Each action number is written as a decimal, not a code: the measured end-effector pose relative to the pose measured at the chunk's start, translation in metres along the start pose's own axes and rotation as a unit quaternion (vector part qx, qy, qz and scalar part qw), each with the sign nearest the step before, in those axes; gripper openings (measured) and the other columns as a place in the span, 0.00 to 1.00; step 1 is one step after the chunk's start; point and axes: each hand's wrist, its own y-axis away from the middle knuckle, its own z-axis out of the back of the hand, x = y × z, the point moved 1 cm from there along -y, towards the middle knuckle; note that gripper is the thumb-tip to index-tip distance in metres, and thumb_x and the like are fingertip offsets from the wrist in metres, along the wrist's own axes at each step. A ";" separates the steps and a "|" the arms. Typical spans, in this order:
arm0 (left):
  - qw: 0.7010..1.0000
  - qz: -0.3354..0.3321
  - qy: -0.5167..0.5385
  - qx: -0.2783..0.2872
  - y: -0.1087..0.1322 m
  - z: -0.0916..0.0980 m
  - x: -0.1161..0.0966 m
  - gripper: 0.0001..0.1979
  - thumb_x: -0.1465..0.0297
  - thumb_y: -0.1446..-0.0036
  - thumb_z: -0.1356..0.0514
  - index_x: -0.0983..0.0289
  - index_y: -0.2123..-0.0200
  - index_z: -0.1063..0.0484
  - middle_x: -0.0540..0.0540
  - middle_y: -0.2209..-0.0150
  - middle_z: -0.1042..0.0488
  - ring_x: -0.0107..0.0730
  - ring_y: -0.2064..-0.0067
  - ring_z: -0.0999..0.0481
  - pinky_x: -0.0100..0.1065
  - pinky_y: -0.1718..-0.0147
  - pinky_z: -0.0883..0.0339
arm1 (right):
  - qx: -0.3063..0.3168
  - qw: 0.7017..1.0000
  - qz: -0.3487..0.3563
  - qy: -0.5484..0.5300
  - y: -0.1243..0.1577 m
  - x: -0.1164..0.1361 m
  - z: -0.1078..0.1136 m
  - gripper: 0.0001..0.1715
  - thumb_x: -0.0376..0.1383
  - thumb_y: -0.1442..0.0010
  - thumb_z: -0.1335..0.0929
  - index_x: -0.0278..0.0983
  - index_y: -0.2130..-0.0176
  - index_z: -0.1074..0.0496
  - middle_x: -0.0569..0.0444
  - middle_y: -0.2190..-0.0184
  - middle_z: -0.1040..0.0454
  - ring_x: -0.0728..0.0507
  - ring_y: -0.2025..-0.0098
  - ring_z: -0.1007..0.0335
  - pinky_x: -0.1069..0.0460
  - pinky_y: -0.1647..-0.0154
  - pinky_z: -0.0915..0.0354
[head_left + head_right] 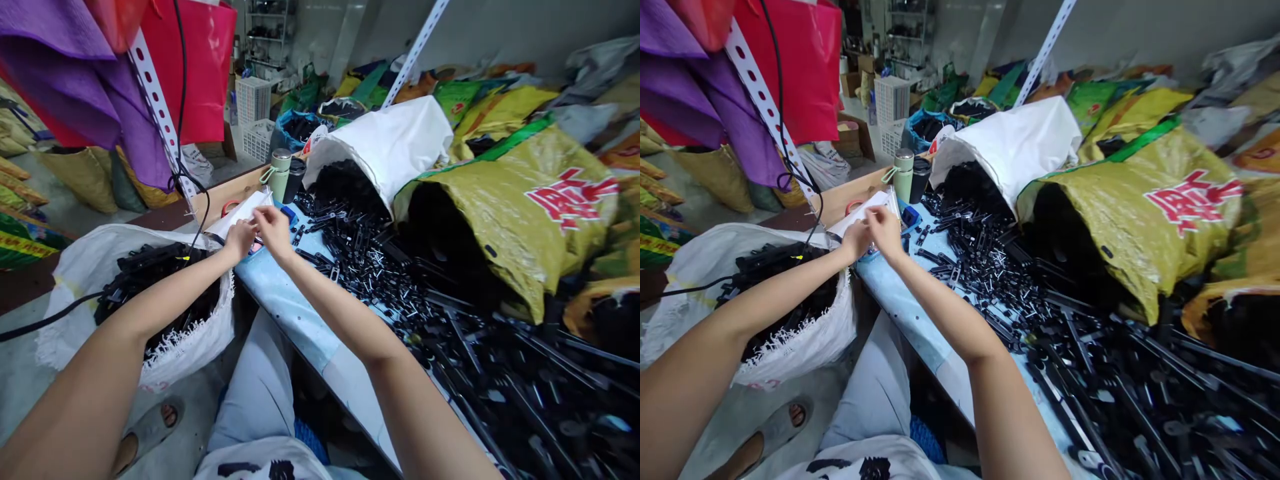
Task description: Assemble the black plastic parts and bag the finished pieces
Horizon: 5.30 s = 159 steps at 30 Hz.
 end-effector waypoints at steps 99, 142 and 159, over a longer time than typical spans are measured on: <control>0.989 -0.142 0.029 -0.023 -0.112 -0.081 -0.230 0.19 0.81 0.43 0.54 0.66 0.52 0.32 0.66 0.43 0.38 0.48 0.39 0.44 0.52 0.46 0.46 | -0.005 0.674 -0.212 0.708 0.141 -0.072 0.438 0.21 0.36 0.47 0.31 0.32 0.53 0.29 0.40 0.58 0.25 0.37 0.54 0.32 0.44 0.51 0.44; 0.824 -0.038 0.558 0.085 0.171 -0.061 -0.273 0.19 0.61 0.36 0.51 0.64 0.47 0.33 0.56 0.62 0.30 0.20 0.79 0.35 0.28 0.76 0.34 | 0.118 0.875 -0.063 0.464 0.407 -0.032 0.247 0.24 0.27 0.42 0.40 0.49 0.52 0.27 0.54 0.49 0.30 0.40 0.41 0.42 0.36 0.38 0.56; 0.800 -0.108 0.585 0.077 0.183 -0.036 -0.297 0.18 0.63 0.39 0.46 0.64 0.50 0.29 0.57 0.61 0.29 0.28 0.67 0.28 0.30 0.68 0.32 | -0.094 0.980 -0.175 -0.029 0.392 -0.041 0.221 0.35 0.51 0.41 0.36 0.44 0.38 0.43 0.59 0.76 0.36 0.52 0.79 0.42 0.55 0.76 0.39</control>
